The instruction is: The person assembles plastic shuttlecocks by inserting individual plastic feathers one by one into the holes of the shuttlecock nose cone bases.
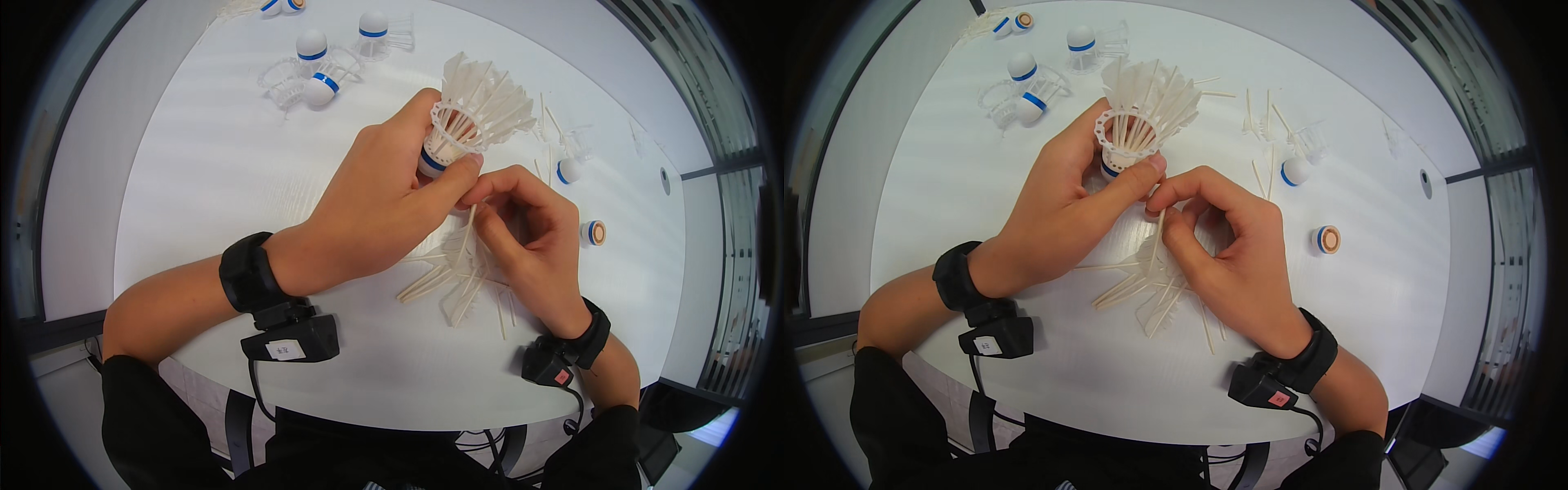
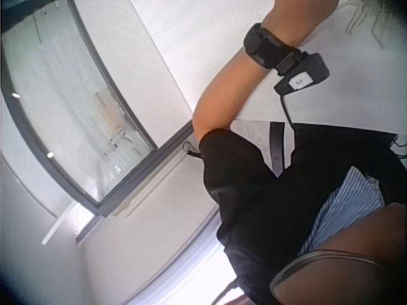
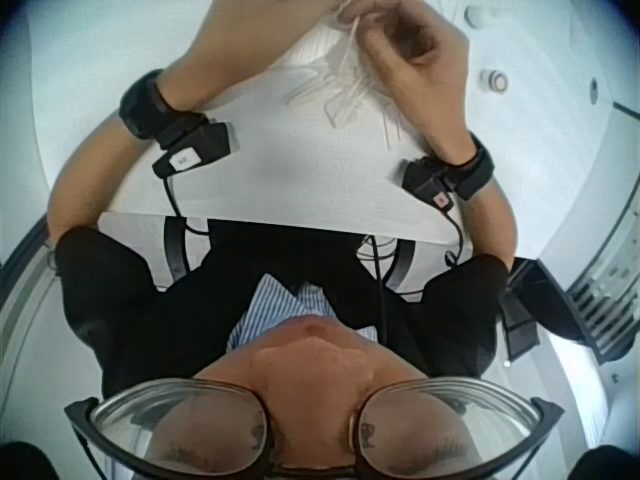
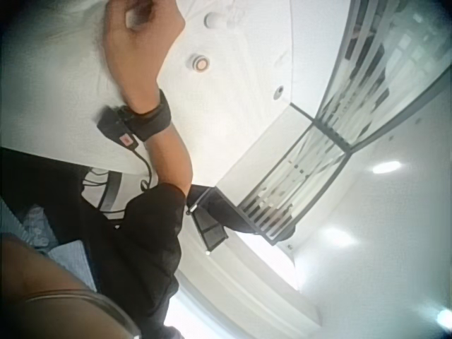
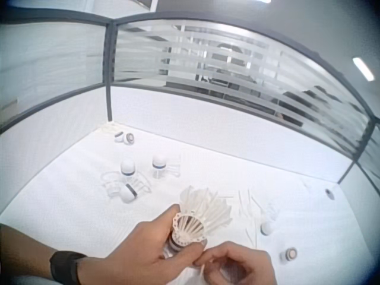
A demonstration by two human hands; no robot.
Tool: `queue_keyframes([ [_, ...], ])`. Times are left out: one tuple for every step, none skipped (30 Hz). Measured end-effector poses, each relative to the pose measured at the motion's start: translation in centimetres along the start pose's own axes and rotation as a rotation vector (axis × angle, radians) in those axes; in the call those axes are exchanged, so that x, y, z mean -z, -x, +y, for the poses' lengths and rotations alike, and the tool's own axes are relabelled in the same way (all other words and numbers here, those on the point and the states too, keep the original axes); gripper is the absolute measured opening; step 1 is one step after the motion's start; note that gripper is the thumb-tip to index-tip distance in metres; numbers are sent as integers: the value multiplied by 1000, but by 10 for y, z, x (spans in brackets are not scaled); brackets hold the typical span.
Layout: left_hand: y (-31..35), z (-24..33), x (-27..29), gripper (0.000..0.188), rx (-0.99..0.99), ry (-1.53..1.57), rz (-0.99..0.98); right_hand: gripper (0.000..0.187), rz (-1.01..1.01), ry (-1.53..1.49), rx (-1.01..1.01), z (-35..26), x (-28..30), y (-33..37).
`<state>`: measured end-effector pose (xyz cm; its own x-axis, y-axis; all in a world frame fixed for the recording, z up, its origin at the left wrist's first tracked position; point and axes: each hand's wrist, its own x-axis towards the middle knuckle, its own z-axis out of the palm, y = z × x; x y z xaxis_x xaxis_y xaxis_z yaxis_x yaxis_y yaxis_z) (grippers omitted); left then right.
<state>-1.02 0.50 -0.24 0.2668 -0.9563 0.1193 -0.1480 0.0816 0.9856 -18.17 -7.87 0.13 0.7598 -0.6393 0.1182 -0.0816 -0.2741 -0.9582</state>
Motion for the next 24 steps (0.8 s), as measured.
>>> queue_keyframes([
  [0, 0, 0, 29, 2, 0, 5, 12, 0, 0, 0, 0, 0, 0],
  [0, 0, 0, 29, 2, 1, 4, 12, -3, 16, 6, -1, 1, 0],
  [0, -1, 1, 28, 0, -2, -2, 12, -6, 31, 13, -2, 1, 0],
  [0, -1, 1, 28, -2, -4, -8, 12, -6, 31, 13, -2, 1, 0],
  [0, -1, 1, 27, -3, -3, -9, 13, -3, 33, 26, -1, 2, 0],
  [0, -1, 1, 27, -3, -2, -9, 14, 0, 34, 40, -1, 2, 0],
  [0, 0, 1, 27, 9, 0, -12, 14, 0, 35, 39, -1, 2, 0],
  [0, 0, 1, 27, 21, 3, -15, 16, 14, -3, 27, -2, 2, 0],
  [0, -1, 0, 27, 12, 8, -6, 18, 28, -41, 15, -3, 2, 0],
  [0, -1, 0, 27, 13, 8, -6, 18, 27, -41, 14, -4, 2, 0],
  [1, -2, 0, 27, -4, 6, -5, 19, 31, -57, 9, -6, 2, 0],
  [0, -1, 1, 28, -21, 4, -5, 20, 36, -73, 4, -7, 2, 0],
  [0, 1, 0, 27, -10, 55, -13, 20, 45, -84, 3, -5, 3, 0],
  [1, 1, 0, 27, -10, 55, -14, 20, 46, -83, 3, -4, 3, 0],
  [1, 1, 0, 26, 1, 50, -14, 20, 63, -92, 13, -2, 3, 1],
  [1, 1, -1, 25, 12, 44, -14, 19, 79, -102, 23, 0, 4, 1],
  [1, -1, -1, 24, -7, 10, -1, 18, 87, -98, 37, 1, 5, 1],
  [1, -1, 0, 24, -5, 10, -1, 18, 86, -99, 36, 1, 4, 1],
  [1, -1, 0, 24, -8, -5, -7, 17, 111, -122, 45, 0, 4, 1],
  [1, -1, 1, 24, -11, -21, -14, 16, 136, -145, 53, -1, 3, 1],
  [1, -1, 0, 23, -16, -14, 1, 14, 158, -144, 62, -1, 1, 2],
  [2, -1, 0, 23, -16, -14, 1, 14, 158, -143, 62, -4, 0, 2],
  [2, -1, 0, 23, -11, -17, 2, 15, 169, -160, 19, -9, 0, 2],
  [2, -1, 1, 23, -6, -21, 2, 16, 181, -176, -24, -11, -1, 3],
])
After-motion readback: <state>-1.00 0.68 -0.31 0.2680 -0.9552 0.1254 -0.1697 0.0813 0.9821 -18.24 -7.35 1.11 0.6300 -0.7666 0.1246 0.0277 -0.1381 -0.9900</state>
